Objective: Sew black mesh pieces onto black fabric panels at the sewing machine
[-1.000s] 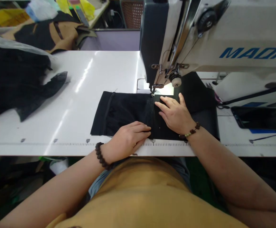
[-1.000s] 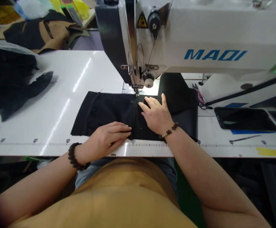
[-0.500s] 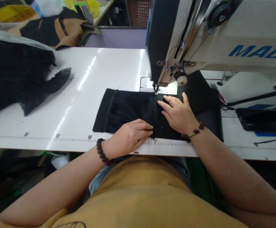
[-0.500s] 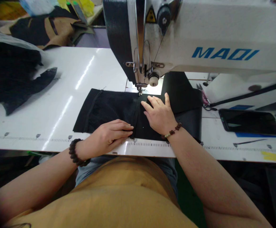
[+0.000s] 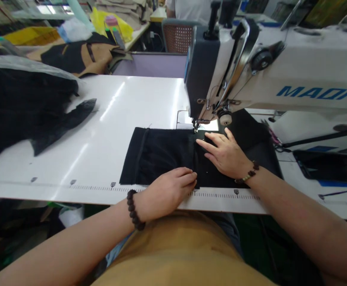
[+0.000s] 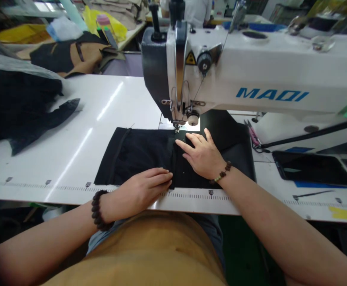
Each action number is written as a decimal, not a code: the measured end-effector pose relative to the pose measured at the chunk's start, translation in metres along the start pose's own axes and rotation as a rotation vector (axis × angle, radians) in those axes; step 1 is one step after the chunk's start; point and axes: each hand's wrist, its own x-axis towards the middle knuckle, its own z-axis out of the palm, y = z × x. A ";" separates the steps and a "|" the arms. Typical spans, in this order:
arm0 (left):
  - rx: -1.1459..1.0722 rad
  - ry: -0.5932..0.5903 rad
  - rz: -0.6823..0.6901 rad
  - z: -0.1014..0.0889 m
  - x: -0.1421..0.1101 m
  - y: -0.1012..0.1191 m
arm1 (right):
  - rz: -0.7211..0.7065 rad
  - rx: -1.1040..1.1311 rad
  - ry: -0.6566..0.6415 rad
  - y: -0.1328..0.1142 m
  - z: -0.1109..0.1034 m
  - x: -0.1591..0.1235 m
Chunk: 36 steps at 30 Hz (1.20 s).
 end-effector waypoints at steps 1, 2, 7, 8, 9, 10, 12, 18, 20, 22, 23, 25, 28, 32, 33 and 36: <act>0.008 0.000 -0.001 0.000 0.002 0.002 | -0.019 0.002 -0.007 0.002 -0.001 0.000; 0.014 0.007 -0.004 0.001 0.003 0.003 | -0.032 0.005 -0.015 0.004 -0.001 0.000; -0.014 0.028 -0.035 0.002 0.006 0.006 | -0.056 0.030 -0.016 0.011 -0.003 0.003; -0.021 0.030 -0.038 0.002 0.006 0.006 | -0.063 0.036 -0.014 0.013 -0.003 0.003; -0.029 0.034 -0.041 0.001 0.007 0.006 | -0.073 0.043 -0.017 0.014 -0.004 0.004; -0.038 0.040 -0.047 0.001 0.008 0.006 | -0.084 0.049 -0.023 0.016 -0.005 0.005; -0.068 0.046 -0.062 -0.001 0.009 0.007 | -0.099 0.062 -0.041 0.017 -0.008 0.007; -0.111 0.049 -0.081 0.000 0.005 0.008 | 0.008 0.042 -0.082 0.004 -0.015 0.008; -0.107 0.044 -0.084 0.000 0.003 0.008 | 0.039 0.033 -0.085 -0.001 -0.015 0.008; -0.105 0.037 -0.082 0.000 0.002 0.007 | 0.049 0.028 -0.083 -0.002 -0.014 0.008; -0.105 0.037 -0.079 0.001 0.002 0.006 | 0.051 0.026 -0.079 -0.002 -0.013 0.008; -0.108 0.037 -0.072 0.001 0.002 0.003 | 0.050 0.027 -0.068 -0.001 -0.012 0.009; -0.112 0.026 -0.066 0.003 0.001 -0.001 | 0.038 0.047 -0.045 0.002 -0.010 0.010; -0.115 0.027 -0.066 0.005 0.001 -0.003 | -0.010 0.131 -0.033 0.003 -0.012 0.009; -0.115 0.030 -0.064 0.004 0.002 -0.003 | -0.015 0.144 -0.034 0.003 -0.012 0.008; -0.114 0.035 -0.057 0.003 0.003 -0.003 | -0.015 0.148 -0.036 0.002 -0.013 0.007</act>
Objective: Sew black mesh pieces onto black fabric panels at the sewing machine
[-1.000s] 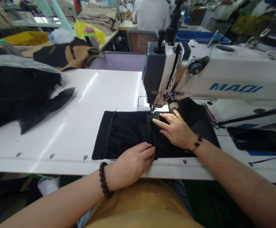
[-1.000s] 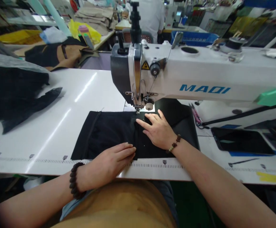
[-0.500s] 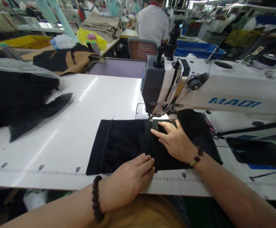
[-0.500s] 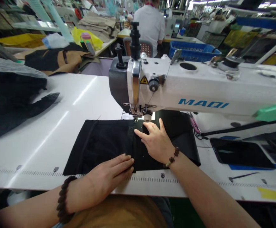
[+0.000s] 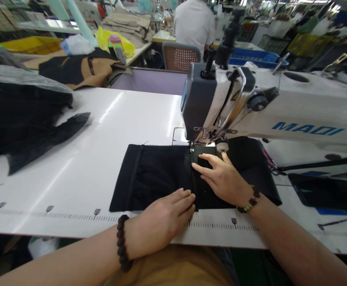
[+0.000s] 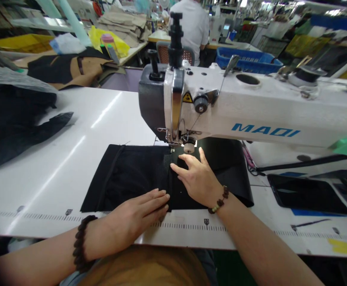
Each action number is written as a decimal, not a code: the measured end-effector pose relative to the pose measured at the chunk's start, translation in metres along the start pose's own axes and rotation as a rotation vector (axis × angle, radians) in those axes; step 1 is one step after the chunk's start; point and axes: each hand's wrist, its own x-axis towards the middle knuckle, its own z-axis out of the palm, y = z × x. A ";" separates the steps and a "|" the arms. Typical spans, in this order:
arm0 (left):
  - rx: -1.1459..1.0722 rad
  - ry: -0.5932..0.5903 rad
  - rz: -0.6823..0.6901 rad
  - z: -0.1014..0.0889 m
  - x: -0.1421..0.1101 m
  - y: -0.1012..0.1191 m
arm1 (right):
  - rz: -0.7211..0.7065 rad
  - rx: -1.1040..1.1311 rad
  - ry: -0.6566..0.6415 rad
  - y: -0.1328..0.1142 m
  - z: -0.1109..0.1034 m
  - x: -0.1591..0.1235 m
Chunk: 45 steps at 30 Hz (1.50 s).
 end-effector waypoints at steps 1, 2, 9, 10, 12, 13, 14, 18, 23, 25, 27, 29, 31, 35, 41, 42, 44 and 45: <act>0.000 -0.006 0.001 0.000 0.000 0.000 | 0.000 -0.005 0.001 0.000 0.000 0.000; 0.001 -0.010 0.002 -0.001 0.000 -0.001 | -0.001 -0.011 0.001 -0.001 0.000 0.000; -0.017 -0.025 0.002 -0.002 0.002 -0.008 | 0.004 -0.028 0.007 -0.001 0.003 0.002; -0.014 -0.028 0.000 -0.002 0.003 -0.010 | 0.003 -0.027 0.006 -0.001 0.003 0.003; -0.009 -0.037 -0.005 -0.002 0.004 -0.013 | -0.001 -0.021 0.008 0.000 0.004 0.003; -0.006 -0.040 -0.010 -0.002 0.005 -0.015 | -0.003 -0.016 0.010 0.000 0.005 0.003; -0.004 -0.041 -0.014 -0.002 0.006 -0.017 | -0.005 -0.010 0.013 0.000 0.005 0.003; 0.008 -0.068 -0.012 -0.003 0.010 -0.026 | -0.013 0.015 0.031 0.001 0.007 0.003; 0.057 -0.058 -0.018 -0.002 0.015 -0.038 | -0.012 0.039 0.039 0.003 0.008 0.004; 0.066 -0.053 -0.026 -0.001 0.016 -0.043 | -0.016 0.041 0.039 0.003 0.008 0.004; 0.061 -0.037 -0.026 0.000 0.018 -0.048 | -0.023 0.041 0.042 0.004 0.008 0.005; 0.046 -0.009 -0.016 0.001 0.020 -0.054 | -0.025 0.046 0.040 0.004 0.008 0.004; 0.038 0.023 -0.007 0.002 0.022 -0.060 | -0.020 0.055 0.030 0.004 0.008 0.004; 0.020 0.009 -0.012 0.003 0.027 -0.070 | -0.013 0.065 0.026 0.005 0.009 0.004; -0.022 -0.033 -0.048 0.005 0.033 -0.084 | -0.006 0.045 0.048 0.004 0.010 0.006; -0.027 -0.040 -0.047 0.005 0.033 -0.087 | -0.007 0.041 0.048 0.004 0.010 0.006; -0.040 -0.053 -0.045 0.006 0.035 -0.092 | -0.004 0.026 0.047 0.003 0.011 0.007; -0.052 -0.057 -0.049 0.006 0.036 -0.095 | 0.003 0.017 0.045 0.003 0.011 0.008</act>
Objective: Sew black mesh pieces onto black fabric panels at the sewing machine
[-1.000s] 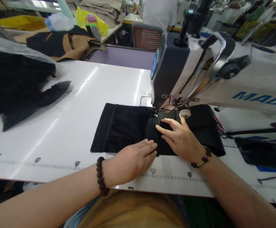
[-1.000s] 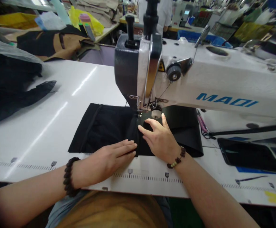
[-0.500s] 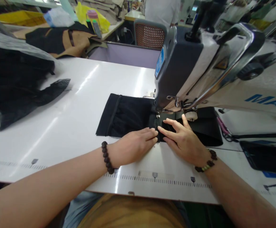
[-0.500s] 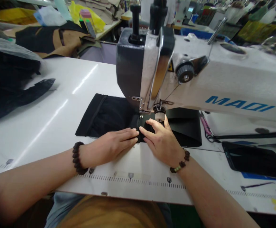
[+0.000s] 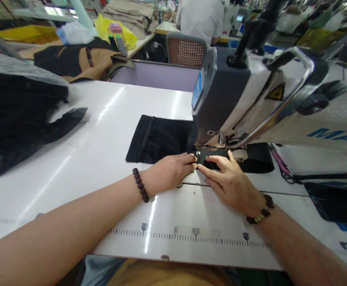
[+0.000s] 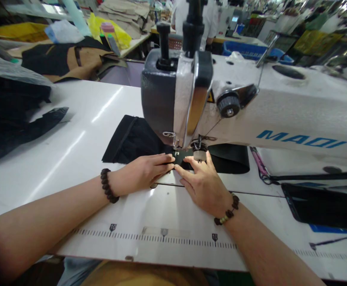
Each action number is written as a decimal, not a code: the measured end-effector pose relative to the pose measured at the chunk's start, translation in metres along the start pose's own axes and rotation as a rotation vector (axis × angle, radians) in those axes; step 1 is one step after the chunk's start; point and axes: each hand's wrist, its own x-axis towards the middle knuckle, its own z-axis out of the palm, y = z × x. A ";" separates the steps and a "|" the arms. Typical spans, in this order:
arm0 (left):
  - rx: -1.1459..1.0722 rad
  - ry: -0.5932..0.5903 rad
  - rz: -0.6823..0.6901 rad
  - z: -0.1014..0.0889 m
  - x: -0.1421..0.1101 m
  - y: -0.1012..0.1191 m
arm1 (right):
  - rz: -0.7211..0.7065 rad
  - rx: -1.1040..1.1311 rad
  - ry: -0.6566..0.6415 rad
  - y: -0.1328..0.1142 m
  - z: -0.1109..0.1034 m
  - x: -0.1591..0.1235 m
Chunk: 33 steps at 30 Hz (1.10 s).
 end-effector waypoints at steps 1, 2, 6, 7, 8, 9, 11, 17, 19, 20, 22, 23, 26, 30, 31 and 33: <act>-0.014 -0.002 -0.009 0.000 0.001 -0.002 | 0.009 -0.010 -0.004 0.000 0.001 0.000; -0.027 -0.001 -0.023 0.000 0.002 -0.005 | 0.018 -0.020 -0.007 0.000 0.001 0.001; -0.057 0.002 -0.059 -0.003 0.008 -0.012 | 0.029 -0.032 -0.016 0.001 0.002 0.002; -0.057 0.006 -0.062 -0.003 0.009 -0.013 | 0.031 -0.028 -0.018 0.001 0.002 0.002; -0.055 0.015 -0.061 -0.004 0.010 -0.015 | 0.034 -0.022 -0.024 0.002 0.001 0.003; -0.050 0.028 -0.058 -0.005 0.012 -0.016 | 0.040 -0.015 -0.034 0.002 0.001 0.003; -0.030 0.057 -0.048 -0.006 0.014 -0.018 | 0.062 -0.004 -0.048 0.002 -0.001 0.004; 0.032 0.060 -0.054 -0.006 0.017 -0.024 | 0.090 0.018 -0.031 0.002 -0.001 0.008; 0.024 0.057 -0.063 -0.006 0.018 -0.023 | 0.094 0.023 -0.014 0.003 0.000 0.009; 0.016 0.056 -0.068 -0.005 0.018 -0.022 | 0.097 0.026 -0.006 0.003 0.001 0.009; -0.001 0.046 -0.082 -0.006 0.020 -0.021 | 0.103 0.030 0.007 0.003 0.001 0.009; -0.012 0.032 -0.088 -0.007 0.021 -0.022 | 0.104 0.032 0.011 0.003 0.002 0.010; -0.024 -0.009 -0.129 -0.016 0.020 -0.034 | 0.107 0.037 0.017 0.003 0.003 0.010; 0.184 -0.013 -0.408 -0.038 0.004 -0.060 | 0.089 0.097 0.072 0.009 0.006 0.008; 0.254 -0.050 -0.474 -0.045 -0.003 -0.059 | 0.079 0.128 0.106 0.011 0.006 0.007; 0.369 -0.169 -0.552 -0.055 -0.020 -0.041 | 0.070 0.186 0.170 0.015 0.002 0.005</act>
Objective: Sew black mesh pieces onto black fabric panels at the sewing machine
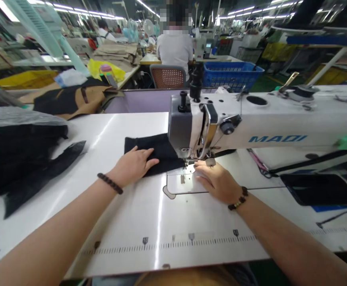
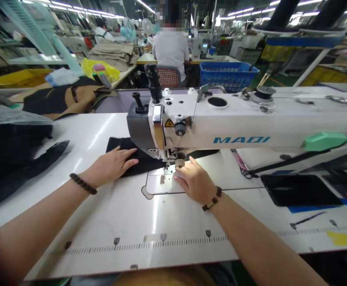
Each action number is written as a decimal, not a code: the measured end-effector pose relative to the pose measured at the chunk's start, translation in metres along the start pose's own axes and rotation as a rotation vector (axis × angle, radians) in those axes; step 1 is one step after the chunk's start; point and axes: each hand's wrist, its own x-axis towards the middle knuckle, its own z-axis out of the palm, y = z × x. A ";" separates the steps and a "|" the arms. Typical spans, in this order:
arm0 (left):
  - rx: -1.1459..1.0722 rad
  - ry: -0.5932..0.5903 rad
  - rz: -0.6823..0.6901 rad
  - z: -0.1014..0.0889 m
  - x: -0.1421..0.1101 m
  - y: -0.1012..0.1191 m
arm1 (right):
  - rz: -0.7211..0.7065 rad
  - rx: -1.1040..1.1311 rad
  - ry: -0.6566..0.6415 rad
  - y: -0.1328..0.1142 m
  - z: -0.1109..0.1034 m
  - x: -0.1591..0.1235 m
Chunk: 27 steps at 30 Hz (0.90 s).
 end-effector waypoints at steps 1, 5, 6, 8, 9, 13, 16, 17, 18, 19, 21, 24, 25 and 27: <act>0.055 -0.039 -0.026 -0.006 -0.017 0.008 | 0.001 0.021 0.026 0.000 -0.004 -0.002; 0.022 -0.176 0.070 -0.023 -0.088 0.065 | 0.004 0.012 -0.123 -0.024 -0.028 -0.014; -0.019 -0.168 0.137 -0.024 -0.100 0.078 | 0.005 -0.023 -0.201 -0.035 -0.034 -0.018; -0.079 -0.120 0.258 -0.022 -0.115 0.095 | 0.012 -0.106 -0.315 -0.059 -0.042 -0.029; -0.097 -0.089 0.295 -0.019 -0.117 0.100 | 0.015 -0.131 -0.326 -0.070 -0.043 -0.035; -0.148 0.019 0.242 -0.008 -0.107 0.102 | 0.022 -0.093 -0.186 -0.098 -0.027 -0.063; -0.177 0.127 0.173 -0.006 -0.095 0.106 | -0.033 -0.054 0.053 -0.102 -0.008 -0.084; -0.188 0.176 0.182 -0.007 -0.091 0.109 | -0.056 -0.050 0.119 -0.102 -0.003 -0.090; -0.203 0.222 0.208 -0.007 -0.088 0.112 | -0.066 -0.049 0.166 -0.102 0.001 -0.094; -0.220 0.256 0.242 -0.007 -0.085 0.114 | -0.058 -0.045 0.192 -0.102 0.003 -0.097; -0.262 0.266 0.308 -0.006 -0.081 0.119 | -0.012 -0.019 0.185 -0.102 0.005 -0.099; -0.343 0.195 0.367 -0.002 -0.078 0.122 | -0.032 0.011 0.189 -0.101 0.002 -0.096; -0.365 0.169 0.379 0.000 -0.078 0.122 | -0.062 0.004 0.198 -0.100 0.002 -0.095; -0.396 0.130 0.396 0.001 -0.078 0.121 | -0.104 -0.034 0.226 -0.100 0.000 -0.093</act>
